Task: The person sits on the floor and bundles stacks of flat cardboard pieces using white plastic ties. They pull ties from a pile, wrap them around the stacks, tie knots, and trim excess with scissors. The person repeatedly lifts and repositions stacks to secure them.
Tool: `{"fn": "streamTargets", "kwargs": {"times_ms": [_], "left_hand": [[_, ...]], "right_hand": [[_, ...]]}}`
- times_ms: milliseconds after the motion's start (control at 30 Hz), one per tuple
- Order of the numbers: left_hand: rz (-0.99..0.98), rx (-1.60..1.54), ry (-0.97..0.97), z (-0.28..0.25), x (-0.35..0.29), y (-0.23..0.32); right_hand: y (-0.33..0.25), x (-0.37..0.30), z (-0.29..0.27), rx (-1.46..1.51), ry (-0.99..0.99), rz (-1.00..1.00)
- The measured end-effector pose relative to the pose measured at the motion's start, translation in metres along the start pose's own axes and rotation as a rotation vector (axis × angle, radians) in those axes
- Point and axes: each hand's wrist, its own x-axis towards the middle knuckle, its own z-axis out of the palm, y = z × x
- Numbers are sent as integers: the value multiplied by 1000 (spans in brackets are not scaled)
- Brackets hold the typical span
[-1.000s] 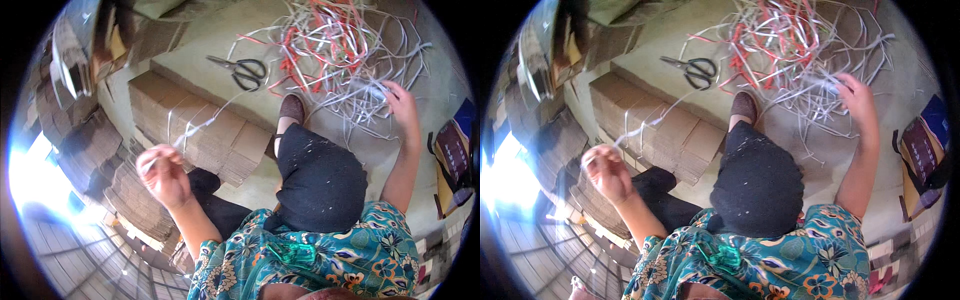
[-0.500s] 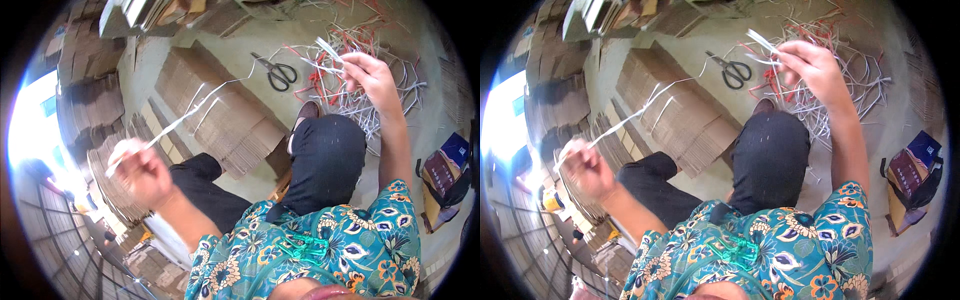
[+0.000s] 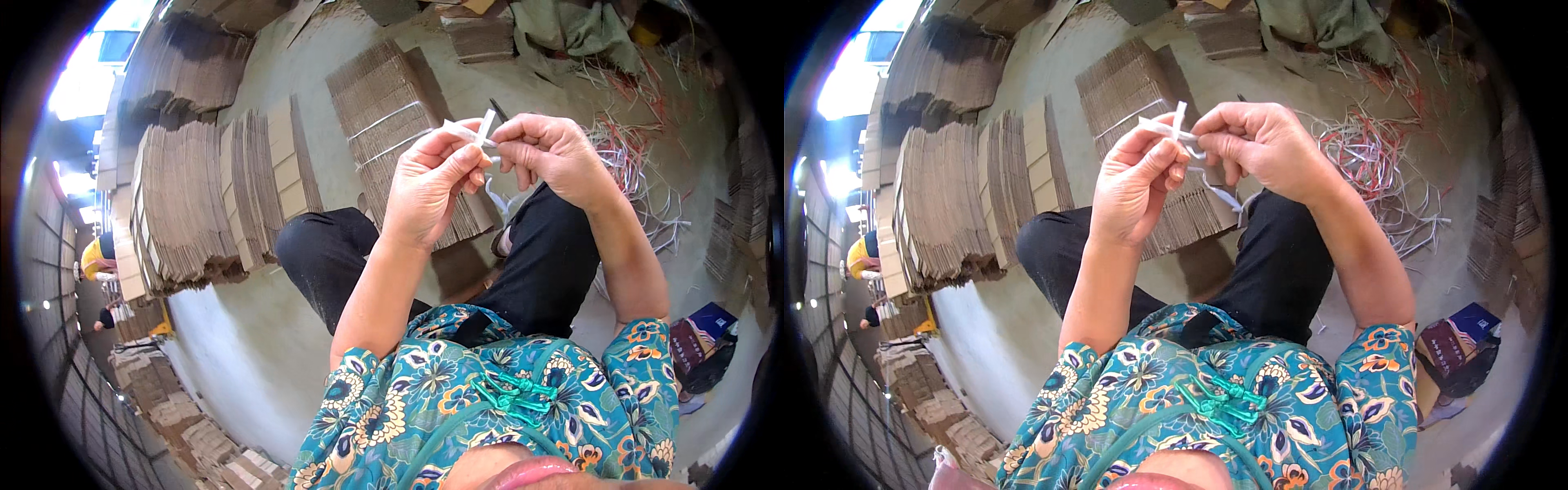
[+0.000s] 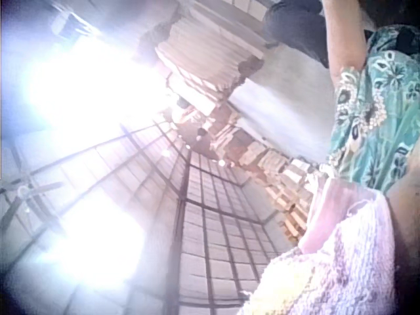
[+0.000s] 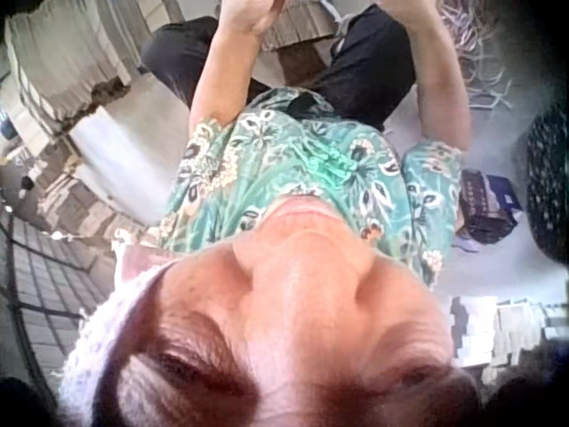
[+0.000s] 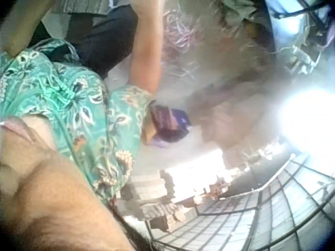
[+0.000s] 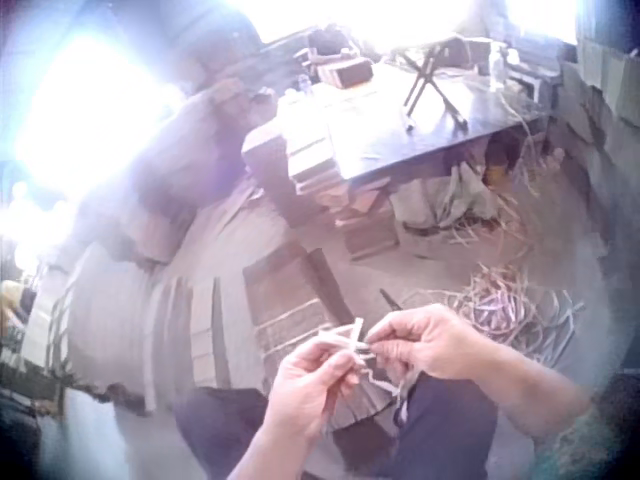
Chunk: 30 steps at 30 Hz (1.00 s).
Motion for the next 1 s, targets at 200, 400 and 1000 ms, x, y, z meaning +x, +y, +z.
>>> {"fn": "streamTargets", "kwargs": {"times_ms": [200,400,1000], "left_hand": [[111,57,66,-18,-12,-1],[235,257,259,-29,-31,3],[67,38,240,-76,-61,-1]], "right_hand": [[-8,14,26,-14,-52,34],[13,35,66,-138,-5,-147],[24,41,92,-650,-199,-591]]}}
